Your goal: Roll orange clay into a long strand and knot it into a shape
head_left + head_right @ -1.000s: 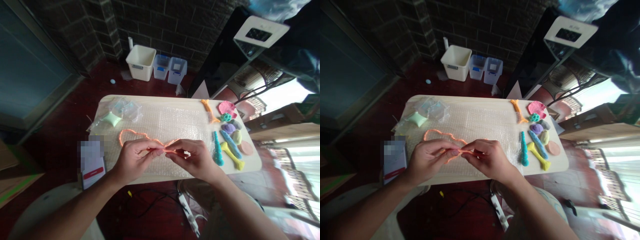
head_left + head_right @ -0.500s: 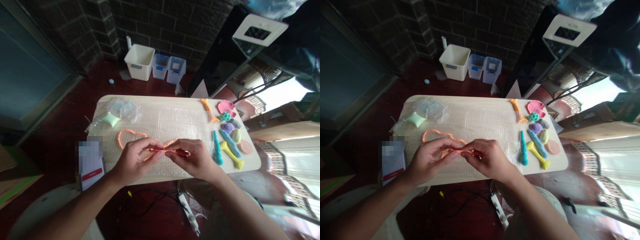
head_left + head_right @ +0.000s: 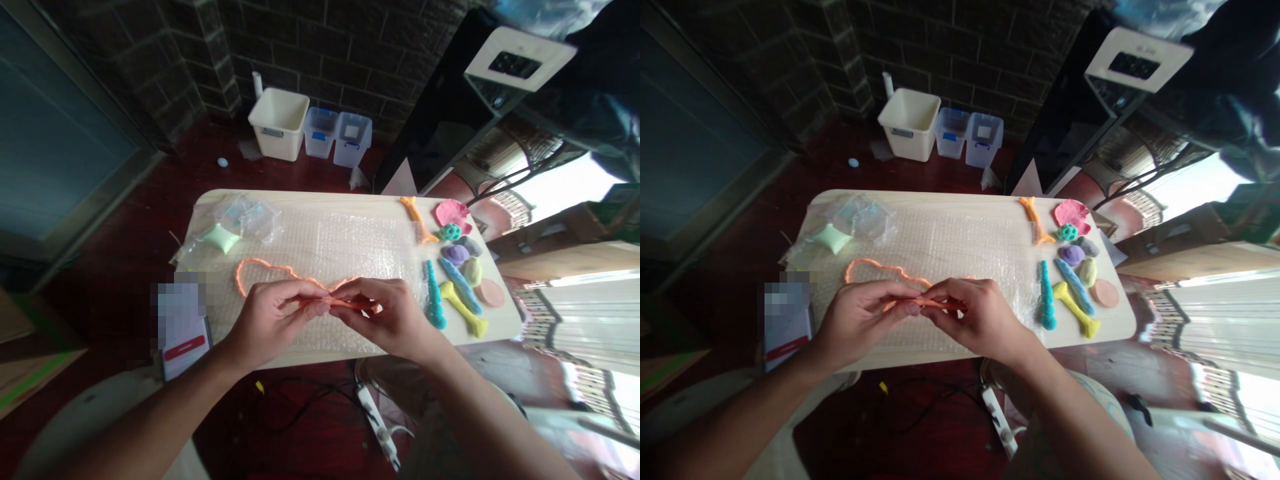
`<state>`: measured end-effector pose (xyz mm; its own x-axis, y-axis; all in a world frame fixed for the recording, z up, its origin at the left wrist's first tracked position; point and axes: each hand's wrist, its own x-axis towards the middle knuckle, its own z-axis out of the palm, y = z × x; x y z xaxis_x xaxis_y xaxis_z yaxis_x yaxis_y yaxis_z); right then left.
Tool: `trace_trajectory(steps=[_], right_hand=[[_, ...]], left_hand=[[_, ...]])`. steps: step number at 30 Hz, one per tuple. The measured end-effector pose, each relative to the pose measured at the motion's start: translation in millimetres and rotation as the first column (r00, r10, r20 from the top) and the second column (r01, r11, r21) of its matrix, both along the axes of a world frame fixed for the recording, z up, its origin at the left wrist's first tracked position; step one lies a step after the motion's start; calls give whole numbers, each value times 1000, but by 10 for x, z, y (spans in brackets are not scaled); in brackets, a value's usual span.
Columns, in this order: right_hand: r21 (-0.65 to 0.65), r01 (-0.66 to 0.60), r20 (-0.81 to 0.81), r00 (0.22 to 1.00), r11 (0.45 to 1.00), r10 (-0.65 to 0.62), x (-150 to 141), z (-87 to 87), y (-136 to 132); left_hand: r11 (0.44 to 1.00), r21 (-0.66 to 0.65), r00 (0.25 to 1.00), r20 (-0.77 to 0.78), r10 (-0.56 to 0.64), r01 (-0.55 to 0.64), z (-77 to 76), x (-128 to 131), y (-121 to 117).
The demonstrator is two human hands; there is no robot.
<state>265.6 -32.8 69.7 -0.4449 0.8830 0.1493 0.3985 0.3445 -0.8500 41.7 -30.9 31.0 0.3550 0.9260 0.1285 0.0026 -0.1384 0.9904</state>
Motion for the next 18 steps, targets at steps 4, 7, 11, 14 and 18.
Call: trace_trajectory(steps=[4, 7, 11, 14, 18], right_hand=[[22, -2, -9, 1000, 1000, 2, -2, -3, 1], [74, -33, -16, 999, 997, 34, -8, 3, 10], [74, -74, -22, 997, 995, 76, -11, 1, 17], [41, -54, -23, 998, 998, 55, 1, -2, 17], [56, -76, -18, 997, 996, 77, 7, 8, 20]], left_hand=[[1000, 25, 1000, -3, 10, -10, 39, 14, 11], [1000, 11, 1000, 5, -11, 11, 58, 23, 17], [1000, 11, 1000, 13, -12, 12, 71, 28, 17], [998, 56, 1000, -18, 12, -11, 100, 17, 17], [998, 59, 996, -93, 11, -6, 114, 2, 9]])
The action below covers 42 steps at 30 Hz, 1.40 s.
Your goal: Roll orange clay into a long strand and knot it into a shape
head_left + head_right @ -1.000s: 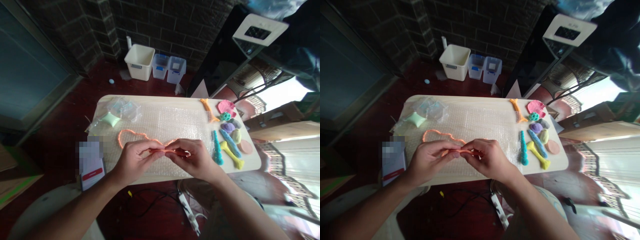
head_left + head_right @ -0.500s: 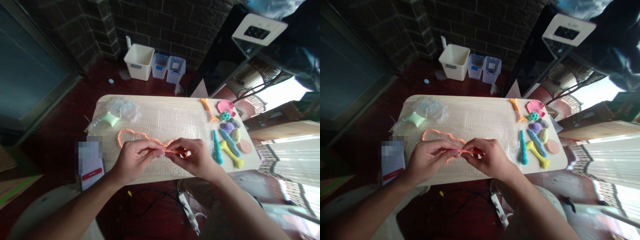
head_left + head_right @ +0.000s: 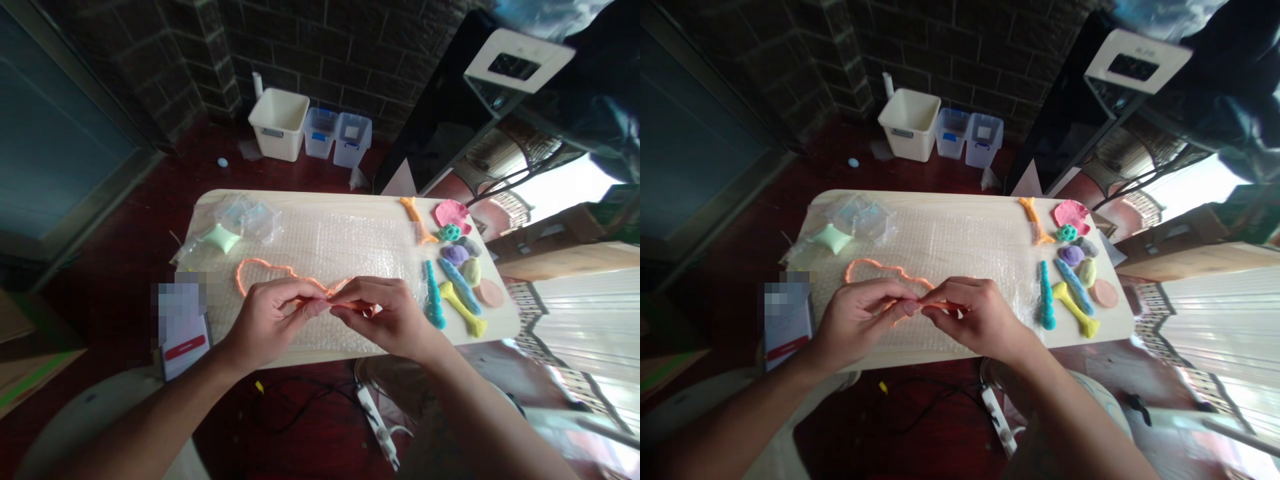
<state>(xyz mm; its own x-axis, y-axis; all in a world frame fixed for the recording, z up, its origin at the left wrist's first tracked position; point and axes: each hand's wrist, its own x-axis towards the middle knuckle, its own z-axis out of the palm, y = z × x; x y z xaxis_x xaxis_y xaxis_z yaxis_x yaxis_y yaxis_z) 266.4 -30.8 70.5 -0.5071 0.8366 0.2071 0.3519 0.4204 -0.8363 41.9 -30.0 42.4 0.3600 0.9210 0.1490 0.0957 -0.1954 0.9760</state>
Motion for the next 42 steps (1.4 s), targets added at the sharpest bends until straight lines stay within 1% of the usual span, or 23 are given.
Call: trace_trajectory(steps=[2, 4, 6, 8, 11, 13, 16, 18, 21, 24, 26, 29, 32, 35, 38, 42], right_hand=[[27, -3, -3, 1000, 1000, 3, -7, 7, 0], [36, 10, -6, 1000, 999, -10, -14, 11, -4], [20, 34, 2, 999, 999, -34, -15, 13, -7], [-17, 50, 24, 999, 999, -49, -7, 11, -5], [-57, 28, 48, 999, 998, -25, 5, 4, 9], [-50, 14, 49, 999, 999, -12, 7, -3, 19], [-20, 23, 49, 999, 1000, -22, 1, -9, 25], [-25, 27, 54, 998, 999, -26, -2, -8, 22], [-62, 35, 63, 998, 997, -31, -4, -4, 14], [-51, 34, 76, 997, 998, -30, -11, 5, 6], [-32, 35, 81, 996, 999, -32, -18, 13, 3], [-39, 47, 67, 997, 998, -44, -18, 19, 3], [-57, 39, 67, 997, 998, -35, 1, 16, 10], [-28, 11, 91, 996, 1000, -9, 19, 19, 21], [-10, 15, 90, 996, 1000, -14, 18, 33, 24], [-28, 22, 82, 996, 999, -19, 9, 34, 15]], left_hand=[[997, -68, 999, 19, -31, 32, -15, 2, -9], [984, -158, 993, 105, -61, 77, -33, 11, -14], [973, -205, 983, 171, -68, 103, -43, 19, -14], [977, -195, 983, 177, -53, 88, -47, 22, -9], [986, -162, 987, 160, -15, 41, -53, 17, -3], [984, -171, 989, 145, -16, 41, -60, 14, -2], [974, -207, 988, 142, -60, 88, -64, 15, -4], [976, -196, 988, 135, -69, 95, -55, 17, -4], [990, -135, 996, 85, -37, 49, -31, 15, -3], [995, -92, 999, 31, -22, 25, -22, 10, -5], [994, -100, 999, 29, -38, 41, -31, 11, -9], [989, -137, 996, 74, -54, 64, -40, 18, -15], [994, -108, 998, 64, -16, 23, -18, 27, -16], [997, -80, 999, 43, 9, -5, 13, 29, -11], [995, -93, 999, 18, -26, 28, 11, 24, -7], [991, -117, 997, 50, -63, 69, -27, 17, -11]])
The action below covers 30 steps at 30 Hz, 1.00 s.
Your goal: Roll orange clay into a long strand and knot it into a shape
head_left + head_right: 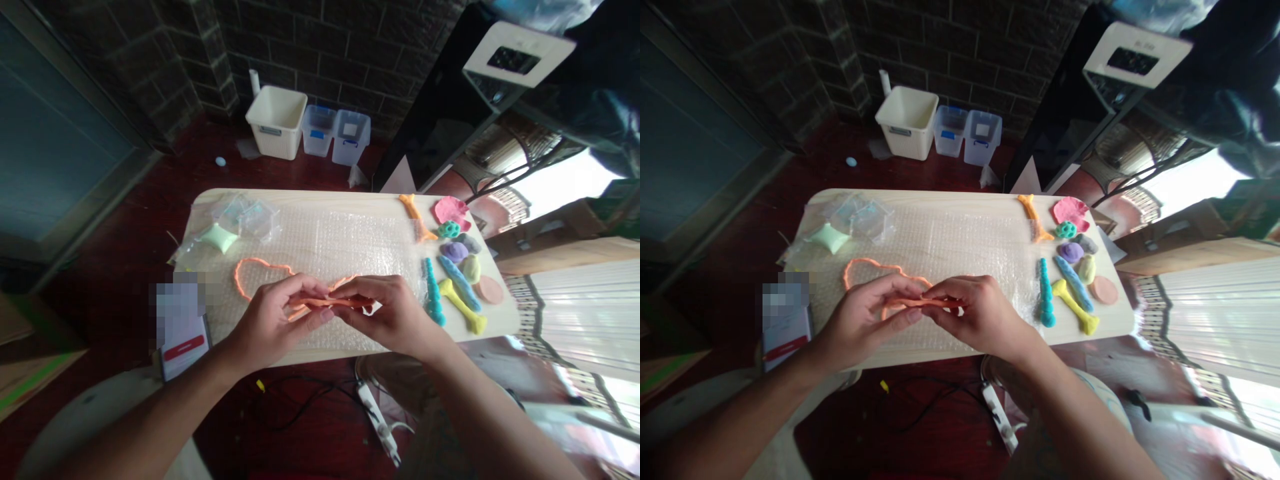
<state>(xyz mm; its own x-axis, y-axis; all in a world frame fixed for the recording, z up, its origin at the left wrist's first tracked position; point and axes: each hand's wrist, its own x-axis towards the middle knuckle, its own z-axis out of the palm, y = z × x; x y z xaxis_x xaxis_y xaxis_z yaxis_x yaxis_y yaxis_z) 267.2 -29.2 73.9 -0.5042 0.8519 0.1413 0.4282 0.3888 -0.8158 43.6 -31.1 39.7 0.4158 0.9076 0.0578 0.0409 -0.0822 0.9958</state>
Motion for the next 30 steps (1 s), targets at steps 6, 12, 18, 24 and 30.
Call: trace_trajectory(steps=[6, 12, 18, 24, 30], right_hand=[[-4, 9, -21, 1000, 1000, -9, 18, -36, 4], [-9, 2, -14, 1000, 1000, -2, 16, -26, -4], [-18, 4, -24, 1000, 1000, -4, 21, -21, -4], [9, 1, -38, 999, 1000, 0, 5, -22, -10], [2, -18, -29, 999, 1000, 18, 16, -16, -3]], left_hand=[[998, 30, 998, -11, 56, -56, -14, -10, 5], [999, -50, 1000, 7, 1, -1, -26, -4, 16], [999, -17, 999, 2, 34, -34, -23, 4, 28], [998, -67, 999, 47, 2, 1, -5, 12, 20], [999, -29, 1000, 9, 17, -17, 1, -21, 15]])
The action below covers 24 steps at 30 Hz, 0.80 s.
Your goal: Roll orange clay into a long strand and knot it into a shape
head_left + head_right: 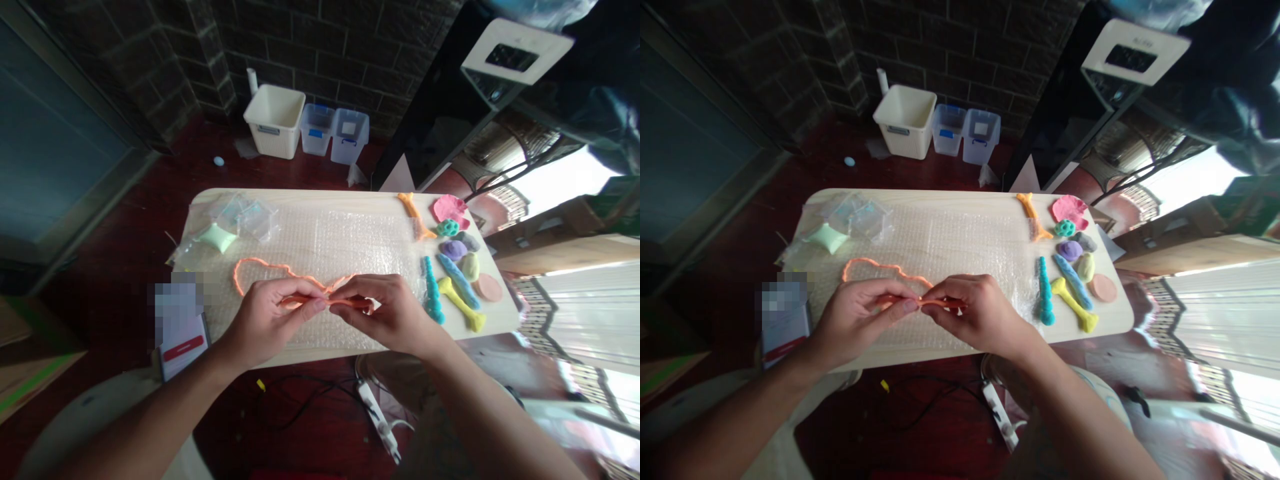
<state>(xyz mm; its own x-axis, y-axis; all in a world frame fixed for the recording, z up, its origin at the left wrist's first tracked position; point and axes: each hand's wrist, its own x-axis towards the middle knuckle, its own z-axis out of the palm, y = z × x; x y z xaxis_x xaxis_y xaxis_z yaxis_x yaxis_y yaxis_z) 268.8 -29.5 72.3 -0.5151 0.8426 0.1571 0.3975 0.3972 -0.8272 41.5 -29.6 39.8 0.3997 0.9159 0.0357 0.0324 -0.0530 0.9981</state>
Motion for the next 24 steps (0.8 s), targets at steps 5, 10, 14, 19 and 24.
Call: trace_trajectory(steps=[5, 10, 14, 19, 24], right_hand=[[10, 2, -5, 1000, 1000, -2, -7, 15, 0], [-49, 19, 0, 1000, 999, -19, 4, -1, 1], [-12, -4, -2, 1000, 1000, 4, 8, -7, 9], [-15, 17, -10, 1000, 1000, -18, -2, 0, 9], [-5, -15, -5, 1000, 1000, 15, 9, 7, 7]], left_hand=[[998, -62, 997, 69, -22, 26, 0, 17, 4], [999, -47, 996, 86, 14, -9, -1, 25, 24], [993, -108, 996, 78, -40, 48, -32, 15, 28], [996, -61, 996, 59, -64, 68, -14, 26, 14], [993, 115, 998, -59, 7, 0, 33, 14, 5]])
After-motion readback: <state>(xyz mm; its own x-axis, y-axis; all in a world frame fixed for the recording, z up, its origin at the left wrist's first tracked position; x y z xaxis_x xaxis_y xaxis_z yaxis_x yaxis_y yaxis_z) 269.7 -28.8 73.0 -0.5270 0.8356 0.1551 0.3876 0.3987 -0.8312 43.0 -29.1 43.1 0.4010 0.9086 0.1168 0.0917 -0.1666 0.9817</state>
